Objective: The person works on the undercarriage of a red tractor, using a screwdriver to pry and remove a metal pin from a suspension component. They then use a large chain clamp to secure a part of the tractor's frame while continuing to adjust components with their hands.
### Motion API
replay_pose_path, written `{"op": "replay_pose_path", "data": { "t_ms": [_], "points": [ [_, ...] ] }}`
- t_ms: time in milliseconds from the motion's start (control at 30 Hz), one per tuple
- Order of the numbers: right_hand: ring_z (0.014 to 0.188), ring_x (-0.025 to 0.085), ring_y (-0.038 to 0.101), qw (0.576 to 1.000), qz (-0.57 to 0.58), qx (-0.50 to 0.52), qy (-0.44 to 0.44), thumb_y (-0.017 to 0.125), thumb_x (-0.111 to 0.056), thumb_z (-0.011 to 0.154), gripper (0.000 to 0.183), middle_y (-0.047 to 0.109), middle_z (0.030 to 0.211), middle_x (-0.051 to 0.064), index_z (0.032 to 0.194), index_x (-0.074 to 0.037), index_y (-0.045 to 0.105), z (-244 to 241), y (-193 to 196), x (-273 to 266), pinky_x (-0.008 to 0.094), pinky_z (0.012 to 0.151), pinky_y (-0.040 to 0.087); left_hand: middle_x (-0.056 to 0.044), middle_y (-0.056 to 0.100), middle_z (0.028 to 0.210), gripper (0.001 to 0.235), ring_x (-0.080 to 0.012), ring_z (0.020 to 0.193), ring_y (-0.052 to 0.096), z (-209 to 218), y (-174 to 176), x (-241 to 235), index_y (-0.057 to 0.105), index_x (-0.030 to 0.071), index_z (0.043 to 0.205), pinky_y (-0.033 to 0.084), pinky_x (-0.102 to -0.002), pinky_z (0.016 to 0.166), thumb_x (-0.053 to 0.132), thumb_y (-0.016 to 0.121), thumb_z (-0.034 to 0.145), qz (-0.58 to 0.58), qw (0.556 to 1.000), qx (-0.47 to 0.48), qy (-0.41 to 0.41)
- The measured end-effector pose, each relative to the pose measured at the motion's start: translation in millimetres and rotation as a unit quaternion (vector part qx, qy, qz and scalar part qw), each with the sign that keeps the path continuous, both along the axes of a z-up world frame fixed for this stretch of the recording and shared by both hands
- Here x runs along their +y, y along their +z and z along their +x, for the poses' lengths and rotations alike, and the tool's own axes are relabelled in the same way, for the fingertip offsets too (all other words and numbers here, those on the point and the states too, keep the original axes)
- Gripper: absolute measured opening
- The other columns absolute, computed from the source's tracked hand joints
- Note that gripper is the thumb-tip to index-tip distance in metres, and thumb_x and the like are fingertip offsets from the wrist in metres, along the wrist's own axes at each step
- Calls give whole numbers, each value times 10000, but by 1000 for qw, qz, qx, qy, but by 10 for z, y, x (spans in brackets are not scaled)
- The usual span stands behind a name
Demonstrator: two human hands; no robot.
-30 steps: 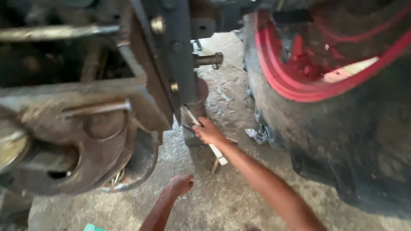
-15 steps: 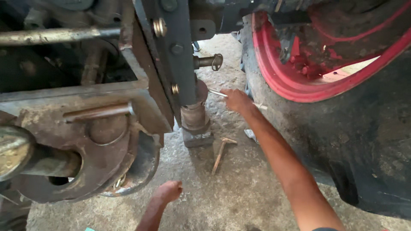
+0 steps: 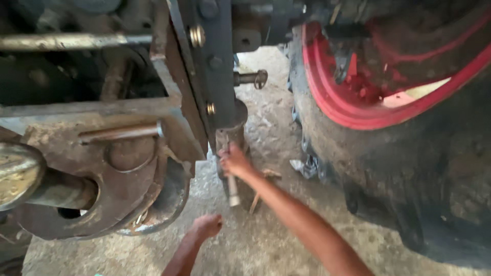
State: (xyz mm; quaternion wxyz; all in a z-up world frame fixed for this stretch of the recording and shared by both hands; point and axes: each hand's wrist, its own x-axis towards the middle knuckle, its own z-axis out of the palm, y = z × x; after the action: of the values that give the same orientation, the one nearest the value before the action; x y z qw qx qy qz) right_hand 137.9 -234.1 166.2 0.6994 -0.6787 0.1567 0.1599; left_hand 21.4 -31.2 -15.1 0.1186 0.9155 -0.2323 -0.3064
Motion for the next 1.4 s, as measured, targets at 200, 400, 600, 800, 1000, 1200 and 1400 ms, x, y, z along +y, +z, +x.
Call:
{"op": "replay_pose_path", "data": {
  "t_ms": [200, 400, 600, 800, 1000, 1200, 1400],
  "points": [
    [516, 164, 513, 994, -65, -23, 87, 630, -346, 989, 236, 555, 681, 28, 1026, -129, 546, -344, 175, -1141, 364, 437, 439, -159, 713, 1104, 281, -378, 1071, 676, -108, 122, 103, 675, 203, 1162, 544, -514, 909, 340, 590, 932, 26, 999, 10, -22],
    [846, 417, 693, 847, -480, -213, 78, 606, -281, 974, 242, 709, 896, 211, 1140, -105, 617, 127, 190, -1464, 547, 700, 514, -151, 712, 1112, 292, -368, 1083, 673, -98, 91, 270, 675, 168, 1146, 553, -510, 906, 329, 612, 911, 11, 1000, 3, 15],
    [895, 453, 686, 792, -564, -200, 122, 556, -202, 943, 289, 711, 923, 225, 1225, -158, 602, -95, 868, -1102, 592, 781, 514, -168, 729, 1073, 280, -371, 1052, 690, -83, 49, 226, 687, 141, 1109, 554, -504, 901, 338, 589, 937, 4, 1000, 7, -12],
    [866, 463, 685, 797, -532, -270, 97, 580, -234, 957, 319, 712, 994, 241, 1241, -91, 560, 166, 316, -909, 582, 708, 533, -161, 720, 1099, 285, -373, 1073, 680, -120, 70, 304, 675, 163, 1127, 554, -507, 904, 342, 600, 919, 12, 1000, 9, 19],
    [723, 282, 672, 987, 139, -80, 27, 601, -234, 992, 205, 646, 864, 147, 1091, -56, 580, 106, -1022, 655, 472, 612, 616, -155, 705, 1112, 277, -370, 1088, 669, -55, 28, 164, 681, 169, 1117, 548, -507, 915, 343, 609, 913, 19, 1000, 8, 17],
    [803, 338, 685, 988, -47, -89, 119, 645, -300, 963, 272, 678, 903, 171, 1069, -50, 629, -482, -677, 561, 498, 682, 575, -192, 711, 1009, 255, -391, 983, 685, -26, 92, 415, 675, 127, 1016, 566, -498, 870, 345, 572, 934, -52, 996, -22, 70],
    [933, 426, 675, 891, -421, -173, 3, 631, -353, 964, 345, 700, 979, 218, 1154, -66, 640, -335, -76, -744, 545, 788, 524, -171, 724, 1042, 243, -400, 1018, 679, -95, 143, 890, 680, 176, 1045, 548, -527, 891, 340, 580, 897, -43, 997, -29, 60]
  ]
}}
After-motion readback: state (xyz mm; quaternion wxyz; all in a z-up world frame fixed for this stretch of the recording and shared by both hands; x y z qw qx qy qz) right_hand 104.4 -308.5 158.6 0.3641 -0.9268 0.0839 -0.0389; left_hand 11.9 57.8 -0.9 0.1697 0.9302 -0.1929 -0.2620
